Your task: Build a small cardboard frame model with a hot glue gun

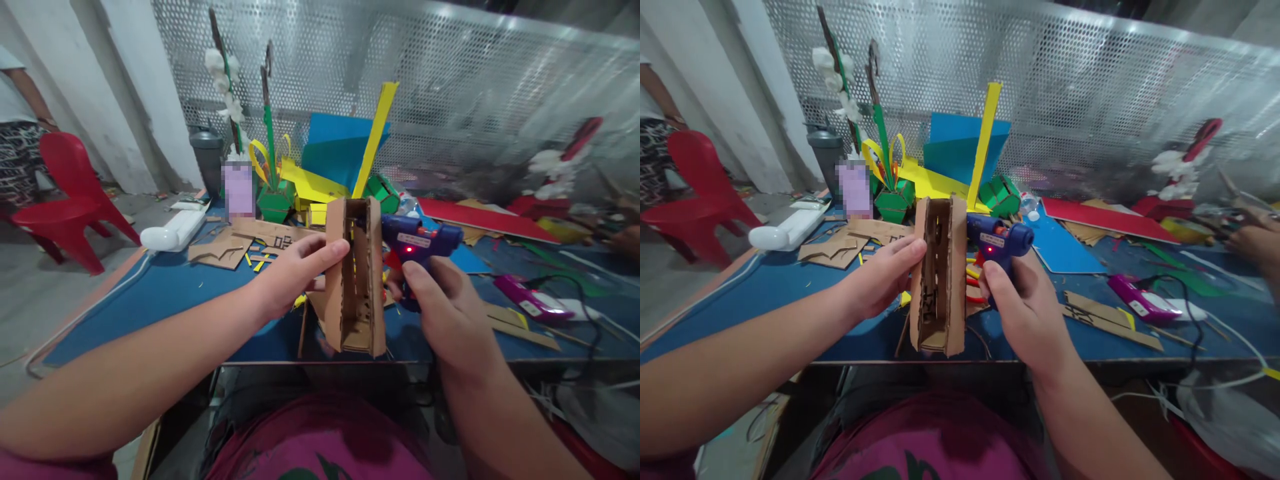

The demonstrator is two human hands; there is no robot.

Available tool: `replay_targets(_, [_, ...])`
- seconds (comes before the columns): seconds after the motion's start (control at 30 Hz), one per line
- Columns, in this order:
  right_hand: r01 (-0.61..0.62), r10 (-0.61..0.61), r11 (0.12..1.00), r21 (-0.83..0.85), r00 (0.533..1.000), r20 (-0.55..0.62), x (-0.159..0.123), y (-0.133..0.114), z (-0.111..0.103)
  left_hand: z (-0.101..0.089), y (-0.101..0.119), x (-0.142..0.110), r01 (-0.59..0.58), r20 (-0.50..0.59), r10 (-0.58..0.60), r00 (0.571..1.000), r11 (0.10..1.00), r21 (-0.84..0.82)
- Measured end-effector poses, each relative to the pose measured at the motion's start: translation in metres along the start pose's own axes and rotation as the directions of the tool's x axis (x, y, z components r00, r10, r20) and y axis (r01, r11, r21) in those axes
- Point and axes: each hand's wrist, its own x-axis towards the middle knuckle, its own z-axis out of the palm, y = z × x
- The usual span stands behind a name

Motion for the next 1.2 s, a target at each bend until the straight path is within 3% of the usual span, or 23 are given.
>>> replay_targets(0.2, [0.022, -0.020, 0.996, -0.090, 1.000, 0.019, 0.006, -0.008, 0.005, 0.002, 0.002, -0.001, 0.006, 0.010, -0.006, 1.000, 1.000, -0.019])
replay_targets(0.37, [0.081, -0.078, 0.962, -0.261, 0.997, 0.020, 0.005, -0.005, 0.004, 0.001, 0.003, 0.000, 0.015, 0.008, -0.015, 1.000, 1.000, -0.013])
replay_targets(0.67, [0.237, -0.225, 0.848, -0.474, 0.971, 0.083, 0.008, 0.002, -0.009, 0.001, 0.004, -0.002, 0.000, -0.003, 0.000, 1.000, 1.000, -0.004])
replay_targets(0.93, [0.283, -0.279, 0.717, -0.637, 0.954, 0.110, 0.006, 0.007, -0.026, 0.002, 0.007, -0.005, 0.003, 0.027, -0.003, 1.000, 1.000, 0.010])
replay_targets(1.2, [0.503, -0.411, 0.593, -0.629, 0.861, 0.301, 0.024, 0.008, -0.057, -0.004, 0.007, -0.003, 0.039, 0.075, -0.041, 0.996, 0.999, 0.038])
